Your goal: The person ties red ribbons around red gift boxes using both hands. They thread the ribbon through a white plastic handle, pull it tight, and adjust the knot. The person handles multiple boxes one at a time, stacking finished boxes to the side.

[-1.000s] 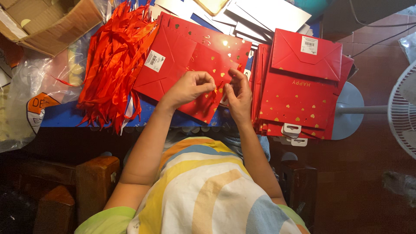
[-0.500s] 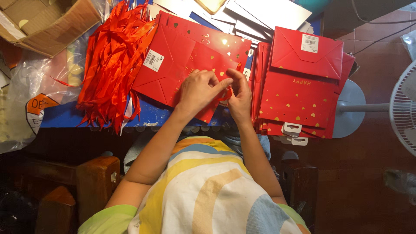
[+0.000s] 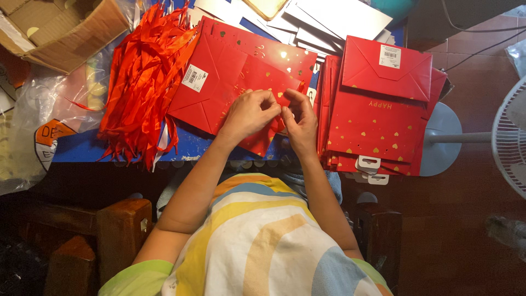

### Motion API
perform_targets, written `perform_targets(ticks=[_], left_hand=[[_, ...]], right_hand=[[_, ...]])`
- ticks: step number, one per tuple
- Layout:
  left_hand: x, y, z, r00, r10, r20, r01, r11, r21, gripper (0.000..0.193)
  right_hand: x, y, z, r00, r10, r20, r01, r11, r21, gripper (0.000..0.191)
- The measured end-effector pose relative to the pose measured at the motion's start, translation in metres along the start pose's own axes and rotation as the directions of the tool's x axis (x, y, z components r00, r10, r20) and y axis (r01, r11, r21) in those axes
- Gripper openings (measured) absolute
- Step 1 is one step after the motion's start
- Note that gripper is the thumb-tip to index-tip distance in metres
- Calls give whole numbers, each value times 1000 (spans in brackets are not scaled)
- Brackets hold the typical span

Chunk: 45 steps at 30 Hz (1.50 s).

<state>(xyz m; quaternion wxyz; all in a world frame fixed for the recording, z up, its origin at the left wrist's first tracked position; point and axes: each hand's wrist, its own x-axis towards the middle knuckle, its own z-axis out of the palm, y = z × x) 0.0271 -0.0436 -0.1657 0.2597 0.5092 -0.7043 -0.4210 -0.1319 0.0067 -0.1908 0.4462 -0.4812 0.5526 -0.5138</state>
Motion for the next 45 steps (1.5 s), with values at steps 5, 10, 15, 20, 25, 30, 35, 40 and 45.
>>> perform_targets(ticks=[5, 10, 15, 20, 25, 30, 35, 40, 45], left_hand=[[1, -7, -12, 989, -11, 151, 54, 958, -282, 22], [-2, -11, -18, 978, -27, 207, 113, 901, -418, 19], [0, -11, -17, 973, -30, 229, 141, 864, -484, 21], [1, -10, -18, 980, -76, 185, 147, 902, -407, 19], [1, -4, -23, 1000, -16, -3, 15, 977, -211, 20], [2, 11, -18, 998, 6, -55, -10, 996, -88, 19], [4, 13, -8, 994, 69, -81, -62, 994, 91, 26], [2, -2, -4, 995, 77, -67, -78, 997, -16, 11], [-4, -6, -2, 995, 81, -63, -82, 997, -9, 13]], right_hand=[[-2, 0, -1, 1000, 20, 14, -21, 999, 49, 36], [-1, -1, 0, 997, -78, 11, 78, 997, -9, 35], [2, -5, 2, 997, -76, 9, 75, 995, 63, 46], [4, -1, 1, 999, -33, -19, 36, 980, 198, 52], [8, 7, -3, 1000, -18, 16, 14, 974, 228, 27], [9, 4, -2, 999, 42, -24, -31, 934, 357, 29], [11, 3, -4, 995, 93, 34, -99, 945, 312, 29], [13, 5, -7, 988, 32, 148, -57, 984, 171, 36], [14, 2, -14, 966, 101, 240, -120, 991, 67, 32]])
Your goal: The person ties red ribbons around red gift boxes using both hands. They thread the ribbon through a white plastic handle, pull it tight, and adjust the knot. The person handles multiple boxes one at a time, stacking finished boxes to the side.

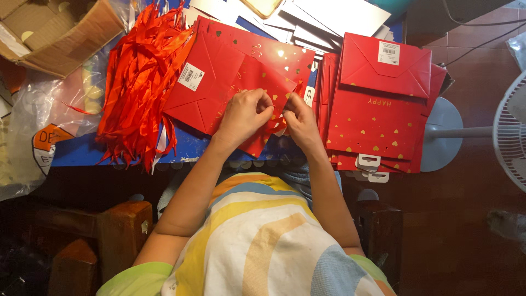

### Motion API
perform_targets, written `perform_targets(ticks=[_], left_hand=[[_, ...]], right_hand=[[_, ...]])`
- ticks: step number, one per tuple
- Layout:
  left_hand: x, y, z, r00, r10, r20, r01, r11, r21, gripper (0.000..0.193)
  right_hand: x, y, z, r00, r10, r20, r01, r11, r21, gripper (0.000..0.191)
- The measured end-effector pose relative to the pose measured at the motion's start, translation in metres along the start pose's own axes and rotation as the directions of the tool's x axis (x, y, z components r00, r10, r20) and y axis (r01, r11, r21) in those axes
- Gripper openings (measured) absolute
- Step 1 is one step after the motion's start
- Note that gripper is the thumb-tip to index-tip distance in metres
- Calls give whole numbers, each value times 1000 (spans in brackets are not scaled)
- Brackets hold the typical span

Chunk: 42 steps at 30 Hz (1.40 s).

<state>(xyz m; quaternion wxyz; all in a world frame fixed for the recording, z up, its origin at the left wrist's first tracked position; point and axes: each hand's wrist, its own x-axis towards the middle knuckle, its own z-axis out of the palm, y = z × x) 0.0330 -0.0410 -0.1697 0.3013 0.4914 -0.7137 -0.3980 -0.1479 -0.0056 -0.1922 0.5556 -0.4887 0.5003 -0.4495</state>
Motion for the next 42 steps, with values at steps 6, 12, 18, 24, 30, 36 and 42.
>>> perform_targets(ticks=[6, 12, 18, 24, 30, 36, 42], left_hand=[[-3, -3, -14, 995, -61, 84, 74, 985, -155, 14], [-6, -6, -18, 987, -94, 127, 122, 965, -233, 14], [-5, -14, -23, 965, -143, 220, 210, 925, -317, 13], [-7, -21, -34, 926, -9, 378, 237, 793, -561, 10], [-5, -22, -37, 910, 11, 415, 270, 742, -614, 10], [-5, -20, -34, 924, -49, 378, 282, 756, -590, 10], [-8, -14, -28, 937, -67, 343, 251, 813, -525, 9]], right_hand=[[-2, -2, -4, 990, 140, 2, -140, 990, 1, 14], [-1, -4, -5, 981, 186, 48, -185, 982, -20, 20], [3, -3, -3, 977, 208, 51, -208, 978, -4, 16], [-1, -9, -6, 962, 239, 129, -250, 965, 75, 16], [-2, -8, 7, 964, 264, 26, -265, 963, 38, 16], [-9, 0, 14, 997, 72, -28, -72, 997, -1, 3], [-16, 4, 18, 984, -137, -110, 115, 975, -189, 5]])
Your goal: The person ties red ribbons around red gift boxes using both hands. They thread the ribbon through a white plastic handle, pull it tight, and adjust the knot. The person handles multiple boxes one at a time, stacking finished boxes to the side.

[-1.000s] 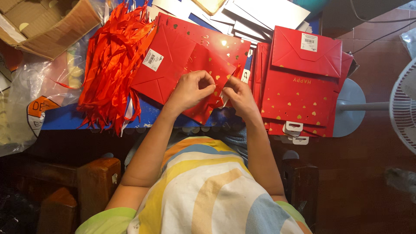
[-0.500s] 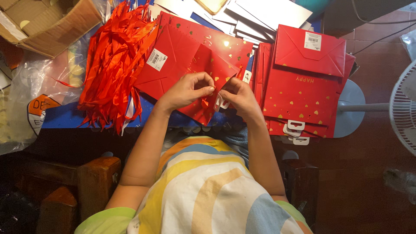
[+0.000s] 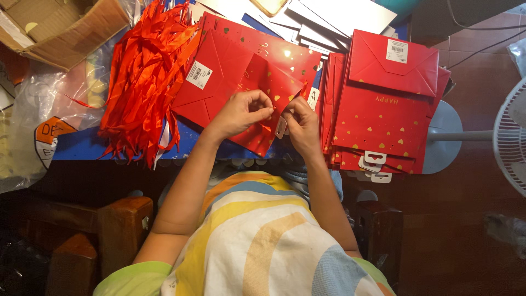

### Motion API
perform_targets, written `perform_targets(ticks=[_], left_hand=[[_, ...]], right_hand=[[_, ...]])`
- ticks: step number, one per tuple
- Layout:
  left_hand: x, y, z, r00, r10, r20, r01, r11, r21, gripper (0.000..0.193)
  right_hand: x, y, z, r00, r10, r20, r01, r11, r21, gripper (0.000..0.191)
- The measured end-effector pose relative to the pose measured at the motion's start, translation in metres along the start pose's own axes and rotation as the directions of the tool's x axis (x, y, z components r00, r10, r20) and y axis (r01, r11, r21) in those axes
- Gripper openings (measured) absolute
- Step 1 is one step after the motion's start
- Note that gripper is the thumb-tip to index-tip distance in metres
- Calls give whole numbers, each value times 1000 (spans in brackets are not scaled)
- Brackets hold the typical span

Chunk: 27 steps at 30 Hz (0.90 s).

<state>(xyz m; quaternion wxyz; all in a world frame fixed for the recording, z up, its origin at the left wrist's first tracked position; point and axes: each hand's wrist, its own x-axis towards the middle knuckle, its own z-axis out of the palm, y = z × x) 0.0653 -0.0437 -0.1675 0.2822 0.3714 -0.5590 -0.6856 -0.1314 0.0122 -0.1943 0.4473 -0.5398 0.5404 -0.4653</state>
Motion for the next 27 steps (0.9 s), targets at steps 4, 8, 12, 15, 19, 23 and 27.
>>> perform_targets(ticks=[4, 8, 12, 15, 19, 23, 27], left_hand=[[0, 1, 7, 999, -15, -37, 18, 997, 70, 7], [0, 1, 10, 996, -37, -86, 51, 985, 167, 6], [-1, 2, 2, 998, -57, 9, 57, 997, -42, 5], [-6, -1, -3, 998, -18, 61, 28, 984, -176, 4], [-13, 2, -29, 995, -89, 34, 93, 986, -137, 5], [-32, 19, -88, 701, 388, -599, -337, 920, 202, 11], [-64, 25, -91, 503, 502, -704, -362, 862, 355, 13]], right_hand=[[-2, -4, 6, 995, -74, -62, 73, 997, -21, 5], [-5, -9, 11, 992, 104, -69, -92, 983, 157, 4], [-7, -10, 12, 993, 99, -62, -82, 969, 232, 4], [-7, -7, 11, 998, 33, -58, -21, 980, 196, 8], [-8, -2, 8, 996, 69, -55, -57, 978, 201, 8], [-9, -2, 4, 999, 25, -34, -19, 987, 162, 13], [-5, -3, 7, 996, -54, -66, 53, 998, -25, 13]])
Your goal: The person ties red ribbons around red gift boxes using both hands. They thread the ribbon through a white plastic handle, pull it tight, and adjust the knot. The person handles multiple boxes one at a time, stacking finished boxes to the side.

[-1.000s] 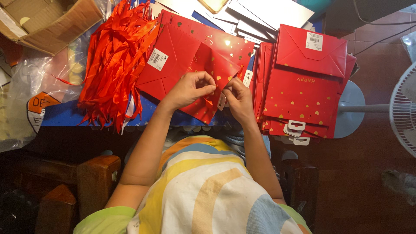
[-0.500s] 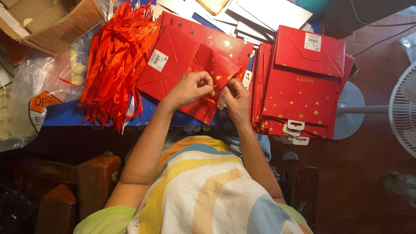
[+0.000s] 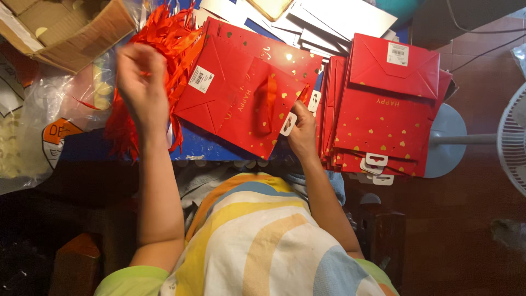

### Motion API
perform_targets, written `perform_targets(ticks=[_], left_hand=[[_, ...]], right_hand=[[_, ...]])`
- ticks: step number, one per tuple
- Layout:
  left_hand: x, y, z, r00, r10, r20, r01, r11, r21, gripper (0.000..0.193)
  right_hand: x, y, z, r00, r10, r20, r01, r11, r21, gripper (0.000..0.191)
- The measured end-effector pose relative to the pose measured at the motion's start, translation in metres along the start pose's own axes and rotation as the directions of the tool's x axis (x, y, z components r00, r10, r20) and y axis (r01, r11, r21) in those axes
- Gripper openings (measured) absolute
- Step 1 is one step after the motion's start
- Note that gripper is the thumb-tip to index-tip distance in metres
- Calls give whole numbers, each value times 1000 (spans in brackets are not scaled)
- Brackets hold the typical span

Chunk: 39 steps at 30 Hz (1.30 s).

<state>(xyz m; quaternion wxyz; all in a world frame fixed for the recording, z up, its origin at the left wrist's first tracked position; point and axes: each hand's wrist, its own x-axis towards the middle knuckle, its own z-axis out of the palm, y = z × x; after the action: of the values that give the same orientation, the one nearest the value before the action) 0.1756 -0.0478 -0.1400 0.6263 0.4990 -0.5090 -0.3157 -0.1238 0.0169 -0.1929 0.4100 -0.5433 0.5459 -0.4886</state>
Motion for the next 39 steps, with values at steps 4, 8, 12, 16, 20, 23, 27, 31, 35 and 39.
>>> perform_targets(ticks=[4, 8, 12, 16, 20, 23, 27, 31, 35, 39], left_hand=[[-56, 12, 30, 776, -352, 523, 202, 925, 322, 20], [-93, 14, 85, 772, -31, 635, -257, 898, 356, 32], [-94, 11, 101, 693, -271, 668, 283, 954, 93, 22], [-61, 2, 63, 711, -257, 654, 632, 641, -436, 11], [-14, -5, -18, 848, -384, 366, 497, 335, -800, 15], [-4, -9, -58, 818, -551, -164, 271, 622, -734, 18], [-19, -13, -71, 885, -385, -262, 230, 851, -473, 22], [-37, -10, -26, 903, -429, 34, 403, 813, -421, 23], [-46, 3, 32, 864, -370, 341, 388, 921, 16, 32], [-45, 6, 62, 760, -429, 489, 487, 874, 11, 40]], right_hand=[[1, 0, 4, 992, -126, 10, 127, 983, -135, 21], [5, -3, 5, 1000, 11, -12, -13, 976, -217, 12], [-1, -8, -2, 984, -175, 34, 178, 962, -205, 15], [-4, -6, 2, 996, 68, -57, -84, 933, -349, 16], [-11, -2, 0, 987, -161, 11, 145, 856, -496, 46], [-12, 0, -1, 987, -158, 23, 151, 883, -445, 60], [-6, -1, 0, 988, -156, 17, 147, 888, -435, 63], [-6, -5, 3, 995, -88, 44, 98, 899, -427, 59], [-9, -7, 1, 999, -13, 36, 24, 945, -325, 51], [-12, -5, -12, 994, 35, 108, -27, 997, -74, 27]])
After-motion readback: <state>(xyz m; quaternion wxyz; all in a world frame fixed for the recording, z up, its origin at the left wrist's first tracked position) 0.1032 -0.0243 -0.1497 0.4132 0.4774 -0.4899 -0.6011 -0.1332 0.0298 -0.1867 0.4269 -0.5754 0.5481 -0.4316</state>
